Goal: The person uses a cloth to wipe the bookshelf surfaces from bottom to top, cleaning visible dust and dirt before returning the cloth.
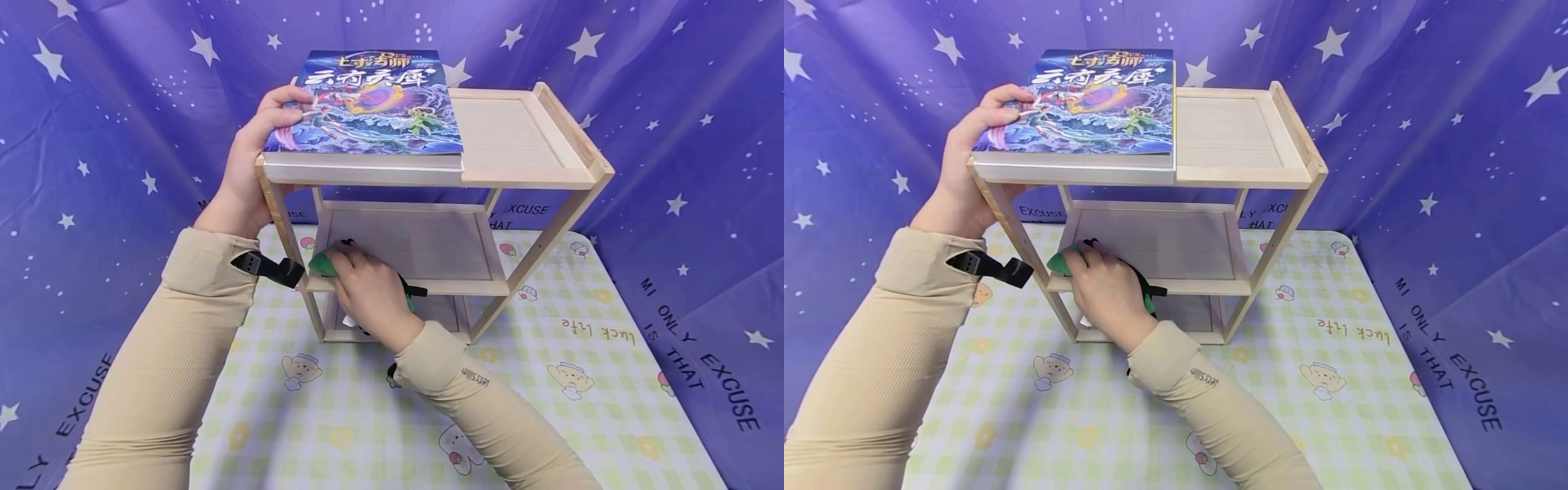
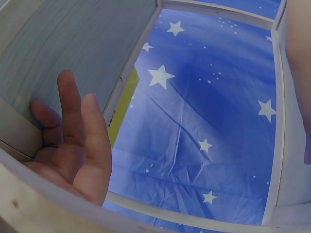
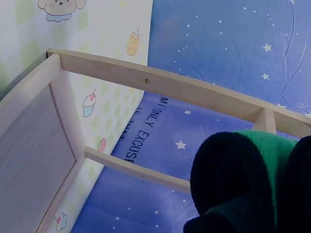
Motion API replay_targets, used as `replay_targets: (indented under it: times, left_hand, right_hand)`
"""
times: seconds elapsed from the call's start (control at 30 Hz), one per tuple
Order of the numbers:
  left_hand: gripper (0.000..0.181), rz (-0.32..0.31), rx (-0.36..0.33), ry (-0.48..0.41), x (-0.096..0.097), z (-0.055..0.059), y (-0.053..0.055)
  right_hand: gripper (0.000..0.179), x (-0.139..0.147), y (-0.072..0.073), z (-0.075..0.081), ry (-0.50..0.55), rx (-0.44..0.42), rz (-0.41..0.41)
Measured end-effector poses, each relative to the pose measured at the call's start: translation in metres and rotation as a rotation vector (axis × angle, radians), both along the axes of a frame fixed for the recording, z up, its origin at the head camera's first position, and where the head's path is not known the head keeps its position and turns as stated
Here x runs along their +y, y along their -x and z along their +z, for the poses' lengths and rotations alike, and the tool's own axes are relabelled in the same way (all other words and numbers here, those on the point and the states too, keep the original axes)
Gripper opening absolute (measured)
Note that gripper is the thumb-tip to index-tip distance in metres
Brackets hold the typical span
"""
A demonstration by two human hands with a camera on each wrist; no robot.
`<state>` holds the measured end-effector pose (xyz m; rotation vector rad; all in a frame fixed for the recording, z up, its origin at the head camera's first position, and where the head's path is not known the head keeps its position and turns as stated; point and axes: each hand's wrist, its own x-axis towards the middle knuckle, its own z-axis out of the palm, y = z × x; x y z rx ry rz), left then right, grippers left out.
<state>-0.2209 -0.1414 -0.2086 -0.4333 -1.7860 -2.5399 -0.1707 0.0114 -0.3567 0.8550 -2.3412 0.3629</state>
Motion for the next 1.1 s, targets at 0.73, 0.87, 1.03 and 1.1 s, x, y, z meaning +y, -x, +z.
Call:
replay_targets:
  times: [0.73,0.87,1.03,1.1]
  left_hand:
    - [0.019,-0.011,-0.007,0.004,-0.0010,-0.0005,0.0005]
    - [0.019,-0.017,-0.001,-0.016,-0.0008,-0.0005,0.0012]
    - [0.019,-0.022,0.003,-0.030,-0.0006,-0.0005,0.0016]
    - [0.019,-0.019,0.000,-0.020,-0.0011,-0.0005,0.0013]
  right_hand:
    - [0.027,0.0035,-0.0007,0.0014,-0.090,0.006,0.103]
    - [0.028,0.0036,-0.0014,0.0032,-0.104,-0.022,0.103]
    - [0.028,0.0040,-0.0026,0.0053,-0.104,-0.060,0.092]
    - [0.027,0.0041,-0.0029,0.0047,-0.102,-0.063,0.088]
